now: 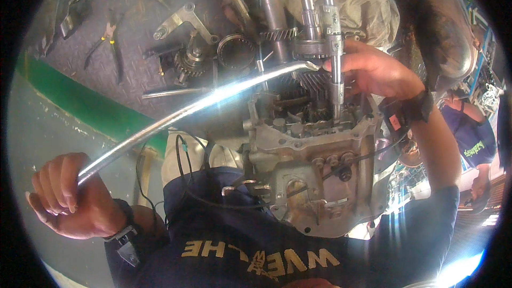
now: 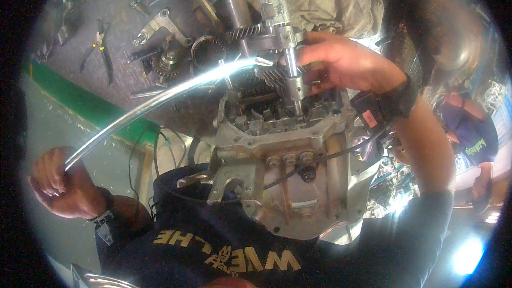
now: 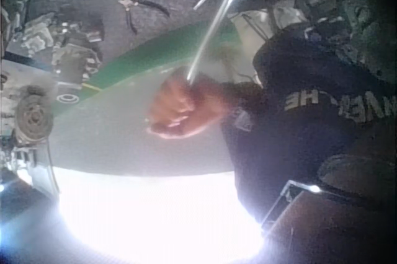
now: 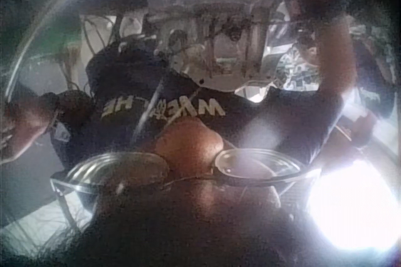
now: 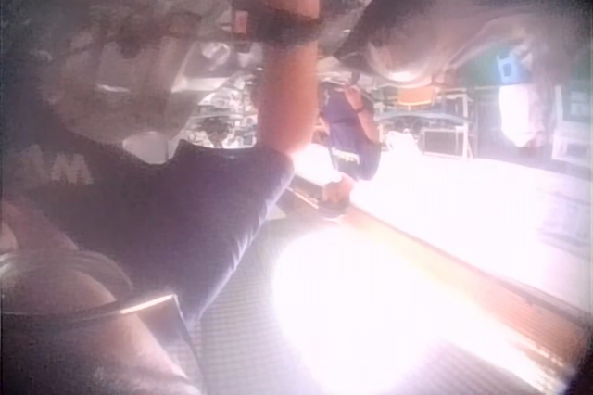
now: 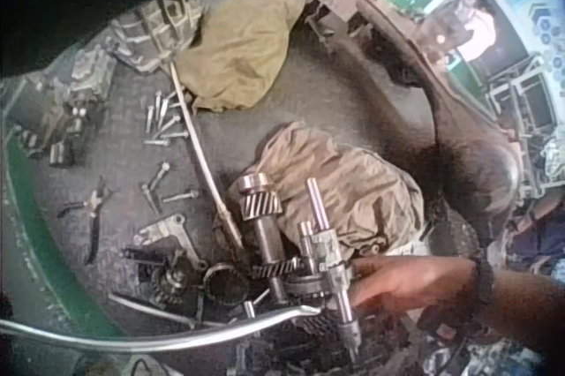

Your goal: The person disassembles an automotive transmission on a workbench by using a large breaker bar and a hammer to loosen components, then removing the gear assemblies and bearings by hand.

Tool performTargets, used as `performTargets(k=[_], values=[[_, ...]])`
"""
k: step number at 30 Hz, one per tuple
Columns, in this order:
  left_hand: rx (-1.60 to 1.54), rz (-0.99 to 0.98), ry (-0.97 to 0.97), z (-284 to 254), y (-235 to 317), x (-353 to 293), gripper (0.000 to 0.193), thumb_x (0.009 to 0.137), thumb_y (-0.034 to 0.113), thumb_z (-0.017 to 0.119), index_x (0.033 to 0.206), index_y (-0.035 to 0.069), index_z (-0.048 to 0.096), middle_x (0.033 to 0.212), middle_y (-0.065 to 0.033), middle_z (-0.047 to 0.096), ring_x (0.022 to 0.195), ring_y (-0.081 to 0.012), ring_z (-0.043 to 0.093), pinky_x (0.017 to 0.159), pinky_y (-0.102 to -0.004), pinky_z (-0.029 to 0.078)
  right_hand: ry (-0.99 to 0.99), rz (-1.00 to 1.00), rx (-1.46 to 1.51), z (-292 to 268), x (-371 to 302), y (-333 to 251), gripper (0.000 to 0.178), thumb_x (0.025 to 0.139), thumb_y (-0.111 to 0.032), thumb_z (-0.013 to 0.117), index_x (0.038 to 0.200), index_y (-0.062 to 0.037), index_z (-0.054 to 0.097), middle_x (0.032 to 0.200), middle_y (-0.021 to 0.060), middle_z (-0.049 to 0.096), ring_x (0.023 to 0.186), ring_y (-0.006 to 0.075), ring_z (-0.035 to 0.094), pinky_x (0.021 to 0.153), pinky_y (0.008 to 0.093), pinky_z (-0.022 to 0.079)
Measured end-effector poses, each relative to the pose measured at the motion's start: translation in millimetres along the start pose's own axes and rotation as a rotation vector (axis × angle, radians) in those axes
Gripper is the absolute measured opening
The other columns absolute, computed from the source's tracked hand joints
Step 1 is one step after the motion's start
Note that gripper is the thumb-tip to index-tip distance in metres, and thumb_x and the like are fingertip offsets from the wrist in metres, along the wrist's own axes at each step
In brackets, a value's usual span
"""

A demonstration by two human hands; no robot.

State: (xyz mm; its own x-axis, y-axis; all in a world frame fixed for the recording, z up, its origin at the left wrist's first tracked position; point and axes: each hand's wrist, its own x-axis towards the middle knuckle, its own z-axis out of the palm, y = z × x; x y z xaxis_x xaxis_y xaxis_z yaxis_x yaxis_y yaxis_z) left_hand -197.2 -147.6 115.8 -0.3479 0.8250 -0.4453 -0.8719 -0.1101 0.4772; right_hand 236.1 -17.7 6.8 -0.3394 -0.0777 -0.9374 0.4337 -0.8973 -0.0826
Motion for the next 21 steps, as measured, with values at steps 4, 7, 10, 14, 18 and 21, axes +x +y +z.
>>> performTargets(k=[4, 7, 10, 14, 18, 21], values=[[0.091, -0.004, -0.105, 15.9, -4.2, -3.0, 0.040, 0.089, 0.007, 0.059, 0.056, 0.018, 0.039, 0.051, 0.0009, 0.038, 0.044, -0.0137, 0.035, 0.055, -0.0297, 0.037, -0.069, -0.020, 0.048, -3.1, -0.6, 0.1, 0.048, 0.098, -0.022, 0.067, 0.141, -0.0075, 0.054, 0.129, 0.0062, 0.066, 0.114, 0.0199, 0.066, 0.096, 0.0482, 0.053], [0.178, 0.022, -0.210, 21.8, 16.9, -15.8, 0.040, 0.091, 0.007, 0.052, 0.057, 0.019, 0.034, 0.053, 0.0015, 0.035, 0.046, -0.0138, 0.032, 0.054, -0.0298, 0.035, -0.053, -0.023, 0.005, 3.1, -4.5, -5.3, 0.046, 0.099, -0.023, 0.065, 0.141, -0.0086, 0.054, 0.130, 0.0061, 0.065, 0.117, 0.0202, 0.064, 0.097, 0.0477, 0.053], [0.430, 0.056, -0.253, 24.9, 30.2, -38.9, 0.041, 0.094, 0.011, 0.050, 0.057, 0.020, 0.034, 0.051, 0.0025, 0.034, 0.043, -0.0125, 0.032, 0.052, -0.0287, 0.035, -0.055, -0.034, 0.051, -3.1, 0.9, 6.1, 0.041, 0.092, -0.027, 0.069, 0.130, -0.0128, 0.061, 0.122, 0.0020, 0.066, 0.104, 0.0191, 0.062, 0.086, 0.0386, 0.052], [0.684, 0.087, -0.336, 40.0, 38.0, -54.2, 0.043, 0.098, 0.016, 0.047, 0.057, 0.021, 0.034, 0.049, 0.0038, 0.034, 0.040, -0.0106, 0.033, 0.048, -0.0273, 0.036, -0.031, -0.058, 0.053, -5.6, -4.5, 13.2, 0.038, 0.091, -0.029, 0.069, 0.125, -0.0122, 0.062, 0.123, 0.0013, 0.064, 0.106, 0.0198, 0.061, 0.087, 0.0403, 0.052], [0.803, 0.124, -0.496, 56.9, 29.8, -34.0, 0.046, 0.102, 0.021, 0.045, 0.057, 0.022, 0.035, 0.047, 0.0051, 0.033, 0.037, -0.0088, 0.033, 0.044, -0.0258, 0.036, -0.037, -0.051, 0.084, -4.6, -11.8, 10.2, 0.037, 0.090, -0.030, 0.071, 0.121, -0.0125, 0.063, 0.124, 0.0024, 0.064, 0.112, 0.0234, 0.062, 0.098, 0.0472, 0.052], [0.769, 0.149, -0.686, 75.6, 18.5, 12.1, 0.049, 0.104, 0.024, 0.043, 0.056, 0.023, 0.035, 0.045, 0.0061, 0.033, 0.034, -0.0074, 0.033, 0.042, -0.0247, 0.036, -0.109, -0.056, 0.093, -2.9, -1.0, 10.2, 0.035, 0.089, -0.030, 0.072, 0.119, -0.0130, 0.065, 0.125, 0.0027, 0.064, 0.112, 0.0239, 0.062, 0.098, 0.0475, 0.052]])
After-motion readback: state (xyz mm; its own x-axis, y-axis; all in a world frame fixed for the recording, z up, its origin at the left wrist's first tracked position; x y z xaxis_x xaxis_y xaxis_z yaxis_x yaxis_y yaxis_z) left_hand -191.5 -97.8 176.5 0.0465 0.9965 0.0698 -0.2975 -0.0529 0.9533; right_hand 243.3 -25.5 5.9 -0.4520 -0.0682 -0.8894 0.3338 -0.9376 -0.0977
